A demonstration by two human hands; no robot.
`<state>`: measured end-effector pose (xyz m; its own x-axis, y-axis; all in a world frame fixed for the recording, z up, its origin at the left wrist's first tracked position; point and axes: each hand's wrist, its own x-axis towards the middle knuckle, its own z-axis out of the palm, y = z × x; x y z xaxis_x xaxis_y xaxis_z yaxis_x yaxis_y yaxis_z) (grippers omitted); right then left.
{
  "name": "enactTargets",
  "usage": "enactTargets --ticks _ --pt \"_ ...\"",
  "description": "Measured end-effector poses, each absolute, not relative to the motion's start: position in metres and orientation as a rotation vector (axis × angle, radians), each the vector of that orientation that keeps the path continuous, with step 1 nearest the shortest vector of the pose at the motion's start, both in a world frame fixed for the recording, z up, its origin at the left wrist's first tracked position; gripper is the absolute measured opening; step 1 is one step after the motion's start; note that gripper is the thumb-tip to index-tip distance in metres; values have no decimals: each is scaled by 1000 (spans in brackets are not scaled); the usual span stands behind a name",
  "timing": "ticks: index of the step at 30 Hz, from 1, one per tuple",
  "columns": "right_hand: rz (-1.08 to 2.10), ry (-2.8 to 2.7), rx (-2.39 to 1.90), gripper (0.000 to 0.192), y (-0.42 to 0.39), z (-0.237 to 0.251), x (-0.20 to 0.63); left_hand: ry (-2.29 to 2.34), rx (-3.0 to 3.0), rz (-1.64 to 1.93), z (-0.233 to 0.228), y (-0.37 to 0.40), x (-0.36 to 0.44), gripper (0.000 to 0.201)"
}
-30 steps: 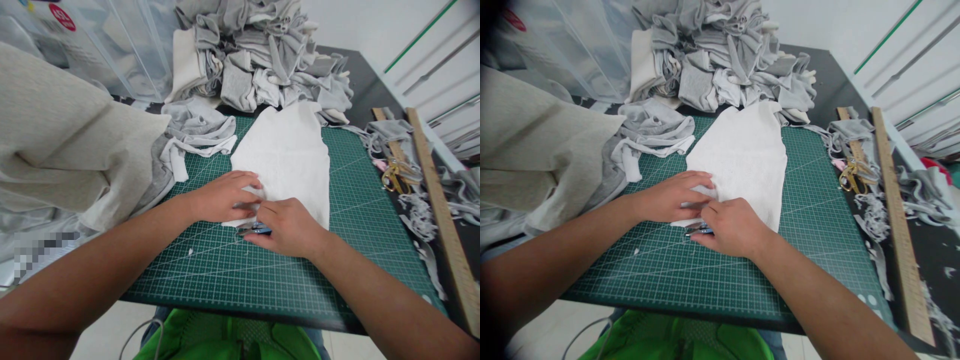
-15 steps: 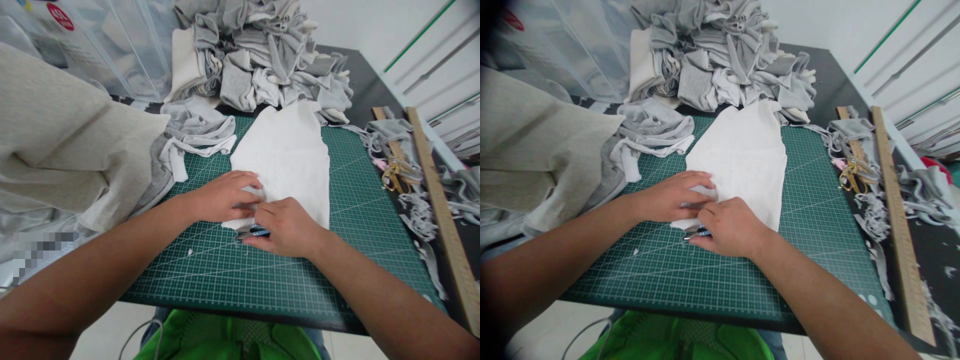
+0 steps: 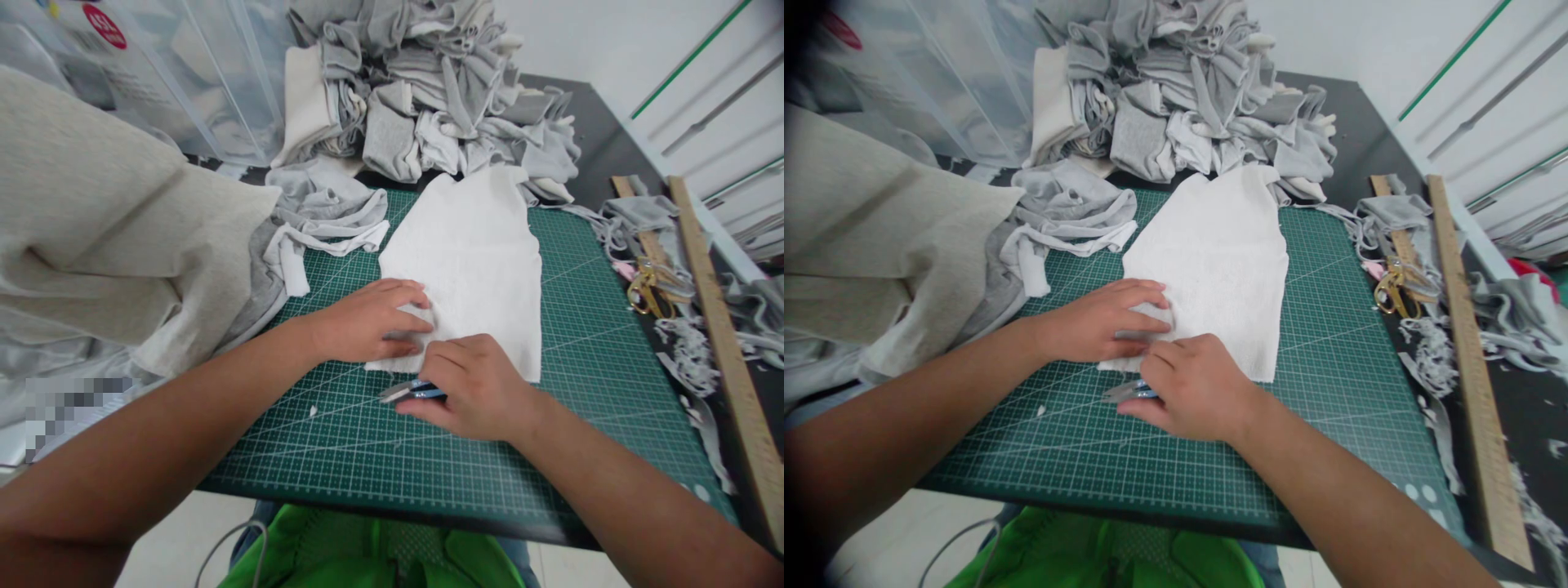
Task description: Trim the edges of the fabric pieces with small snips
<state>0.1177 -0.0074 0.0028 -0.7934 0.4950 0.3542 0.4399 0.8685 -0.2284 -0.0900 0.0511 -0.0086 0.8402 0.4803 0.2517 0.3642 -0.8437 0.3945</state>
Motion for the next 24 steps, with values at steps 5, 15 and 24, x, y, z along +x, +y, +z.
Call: enactTargets --ticks 5,15,24 --pt "184 -2669 -849 41 0 1 123 642 2699 483 -8 51 -89 30" --pt "190 -2741 -946 40 4 1 122 656 2694 463 -7 51 -88 26" --pt "212 -2787 -937 42 5 1 120 659 2683 463 -8 51 -88 26"
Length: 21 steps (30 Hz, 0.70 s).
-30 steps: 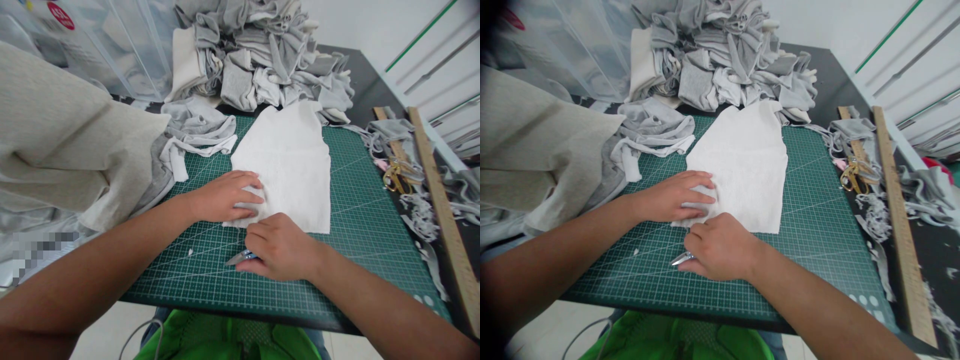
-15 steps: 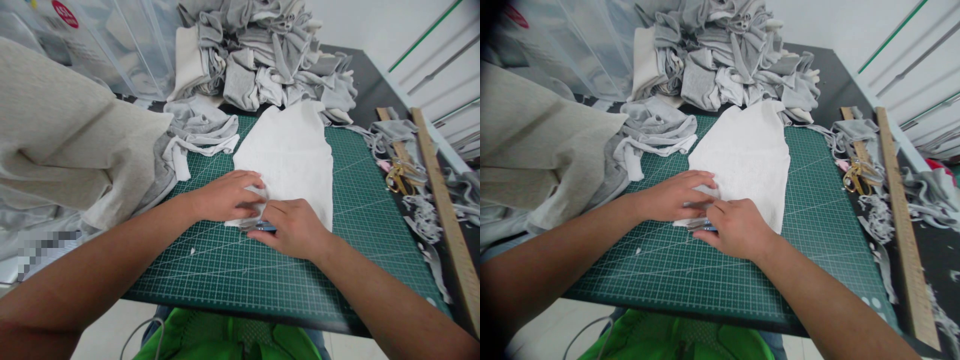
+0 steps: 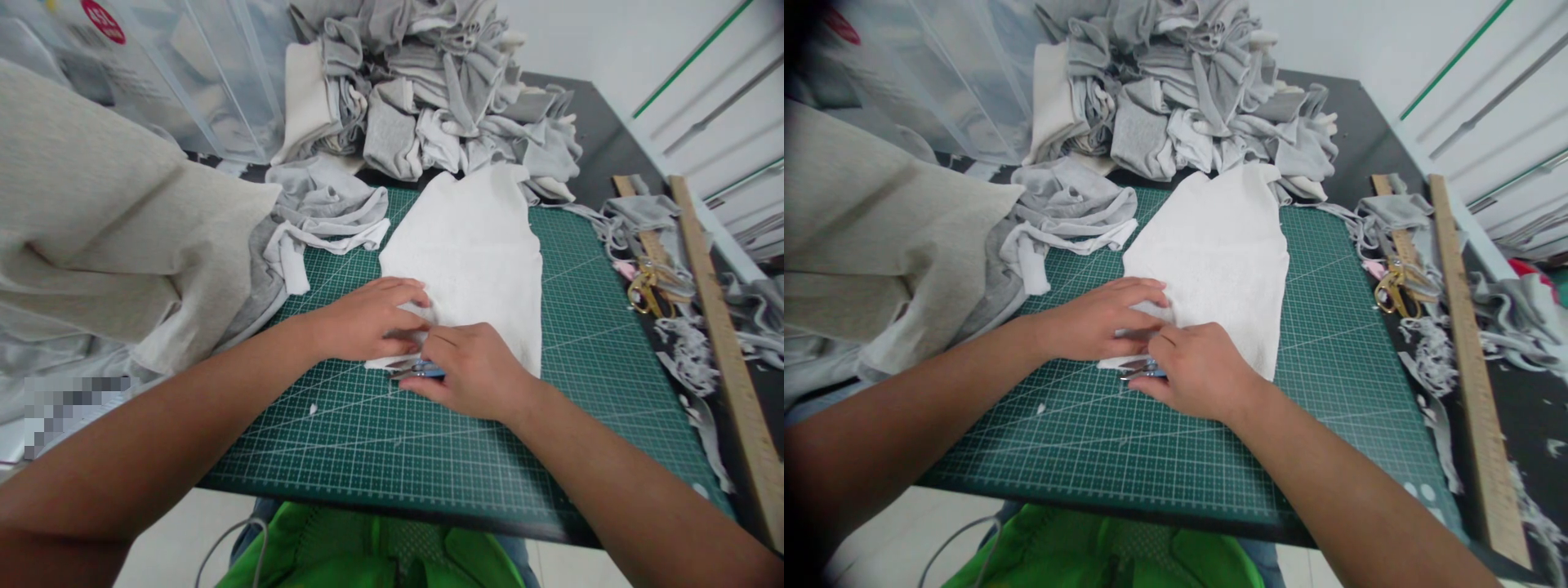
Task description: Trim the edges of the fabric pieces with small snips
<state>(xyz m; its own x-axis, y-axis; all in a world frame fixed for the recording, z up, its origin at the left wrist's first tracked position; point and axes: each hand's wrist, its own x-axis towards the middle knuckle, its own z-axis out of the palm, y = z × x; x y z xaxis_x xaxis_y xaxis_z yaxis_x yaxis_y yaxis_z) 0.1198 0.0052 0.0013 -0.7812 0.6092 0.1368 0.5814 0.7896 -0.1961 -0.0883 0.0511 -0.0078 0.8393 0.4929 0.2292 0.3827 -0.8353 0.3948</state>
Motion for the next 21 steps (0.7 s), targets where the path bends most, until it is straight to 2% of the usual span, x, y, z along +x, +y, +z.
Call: enactTargets --ticks 21 --pt "171 -2862 -891 39 9 7 111 630 2694 476 -9 52 -88 22"
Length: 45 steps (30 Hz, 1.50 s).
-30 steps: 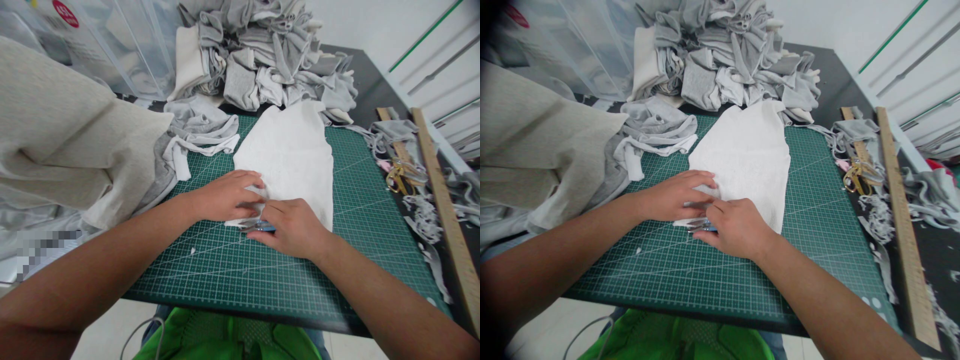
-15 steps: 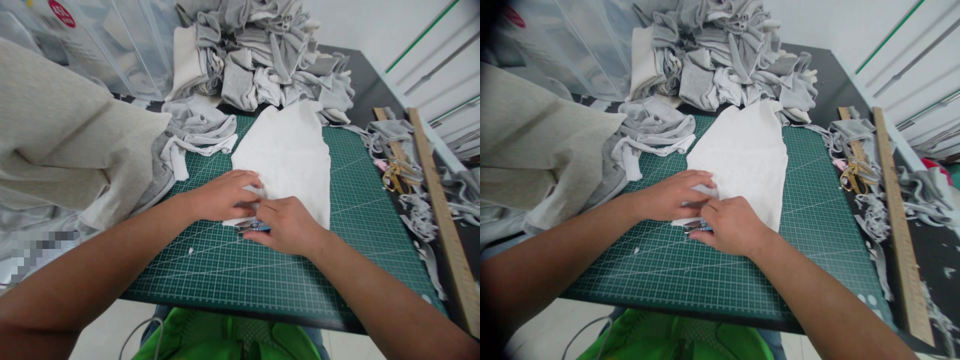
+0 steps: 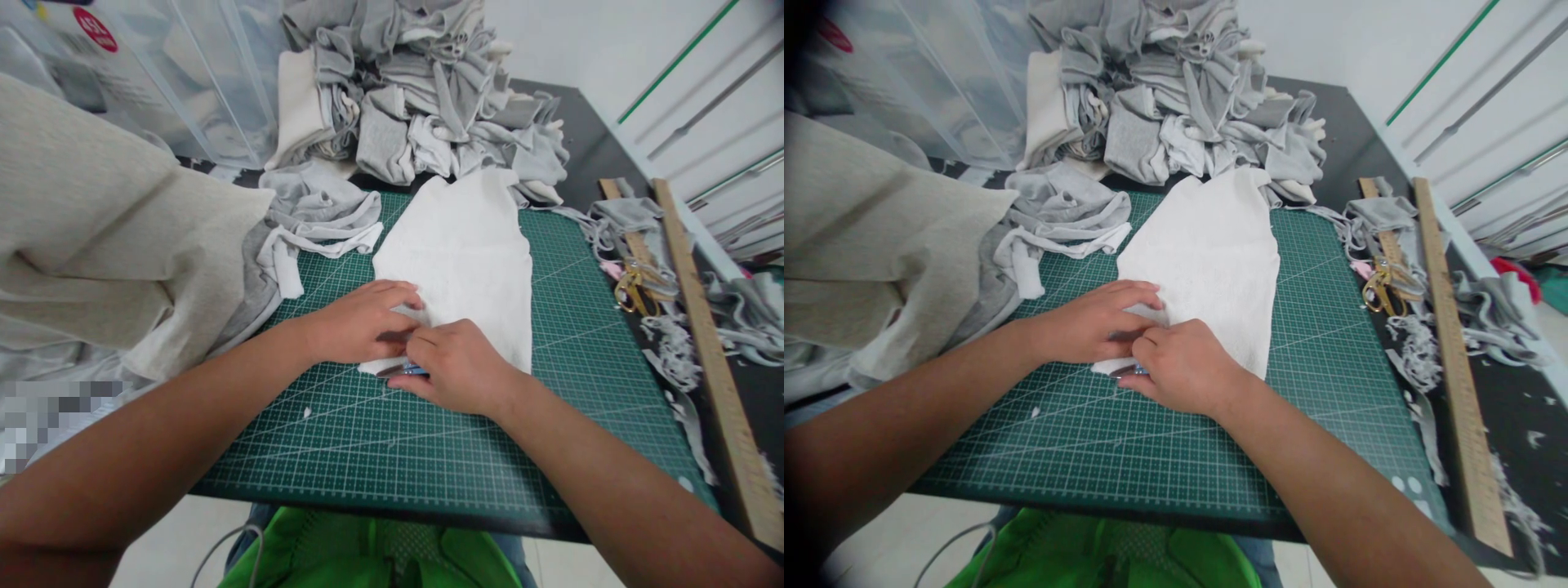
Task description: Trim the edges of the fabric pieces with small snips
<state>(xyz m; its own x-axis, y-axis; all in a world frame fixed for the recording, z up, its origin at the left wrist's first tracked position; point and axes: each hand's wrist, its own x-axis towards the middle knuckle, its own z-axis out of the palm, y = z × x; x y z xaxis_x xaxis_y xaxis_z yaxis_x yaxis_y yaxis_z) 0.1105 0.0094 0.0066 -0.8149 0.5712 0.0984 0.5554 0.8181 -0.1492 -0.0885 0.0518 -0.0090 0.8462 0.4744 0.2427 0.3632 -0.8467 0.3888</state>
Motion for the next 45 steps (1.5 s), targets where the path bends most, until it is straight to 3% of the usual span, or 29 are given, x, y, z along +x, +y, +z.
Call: enactTargets --ticks 11,18,26,45 --pt "201 -2860 -808 40 6 7 113 610 2723 479 -11 53 -89 28" --pt "351 -2853 -480 43 -30 6 98 606 2714 518 -12 53 -90 31" --pt "213 -2603 -726 42 -9 10 119 622 2697 498 -9 52 -90 30" --pt "214 -2633 -905 39 6 1 128 629 2692 485 -7 52 -88 29"
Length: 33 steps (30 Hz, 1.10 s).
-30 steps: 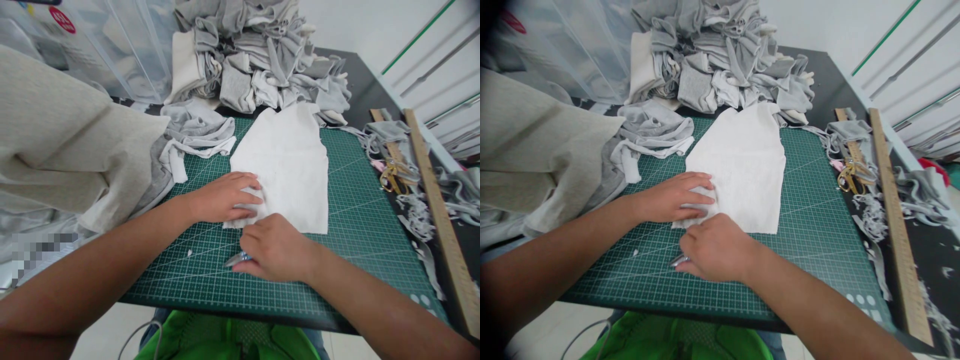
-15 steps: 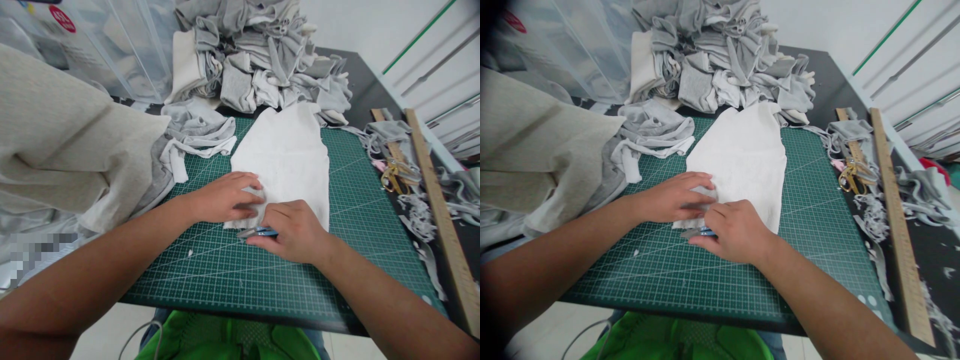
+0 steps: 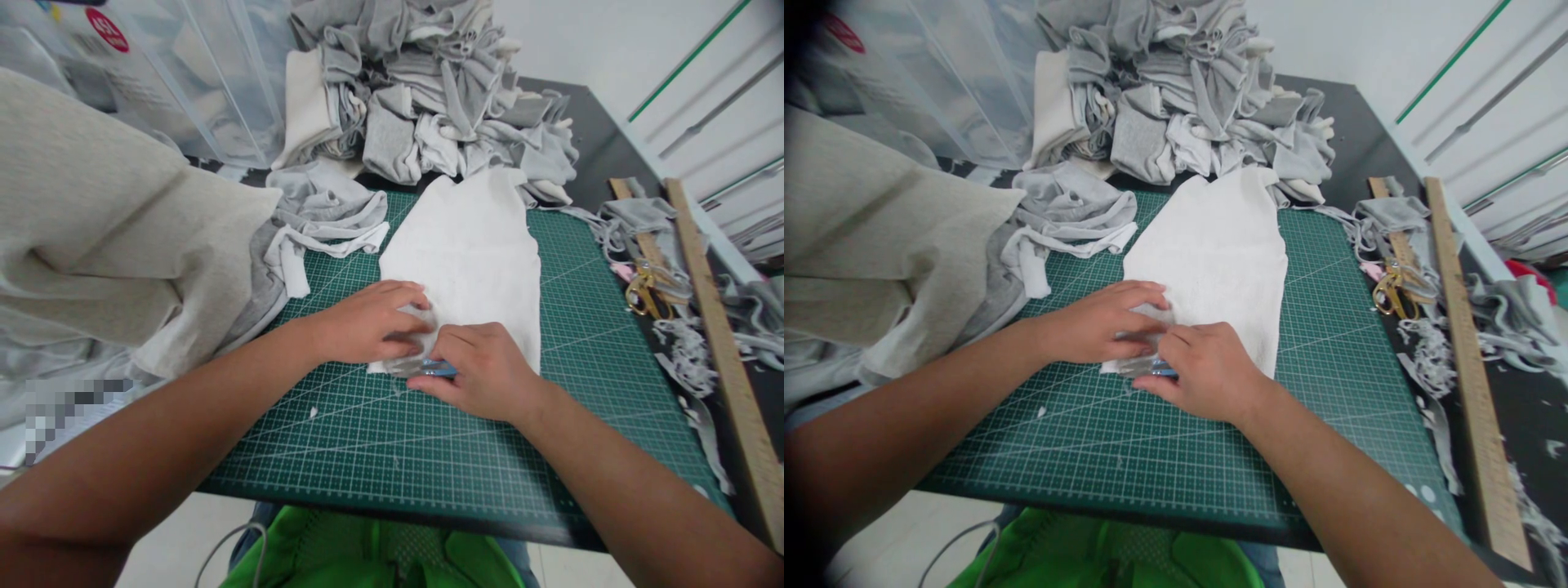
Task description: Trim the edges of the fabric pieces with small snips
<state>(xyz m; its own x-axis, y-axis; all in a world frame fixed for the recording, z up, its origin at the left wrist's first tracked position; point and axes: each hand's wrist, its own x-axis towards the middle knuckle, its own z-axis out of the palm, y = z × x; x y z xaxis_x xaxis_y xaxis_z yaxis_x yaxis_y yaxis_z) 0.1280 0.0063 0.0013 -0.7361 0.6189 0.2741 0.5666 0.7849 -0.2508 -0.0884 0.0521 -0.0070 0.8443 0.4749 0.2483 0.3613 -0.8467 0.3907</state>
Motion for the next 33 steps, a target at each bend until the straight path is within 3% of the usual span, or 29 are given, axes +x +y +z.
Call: enactTargets --ticks 33 --pt "109 -2803 -923 42 4 2 113 653 2687 449 -7 51 -88 26"
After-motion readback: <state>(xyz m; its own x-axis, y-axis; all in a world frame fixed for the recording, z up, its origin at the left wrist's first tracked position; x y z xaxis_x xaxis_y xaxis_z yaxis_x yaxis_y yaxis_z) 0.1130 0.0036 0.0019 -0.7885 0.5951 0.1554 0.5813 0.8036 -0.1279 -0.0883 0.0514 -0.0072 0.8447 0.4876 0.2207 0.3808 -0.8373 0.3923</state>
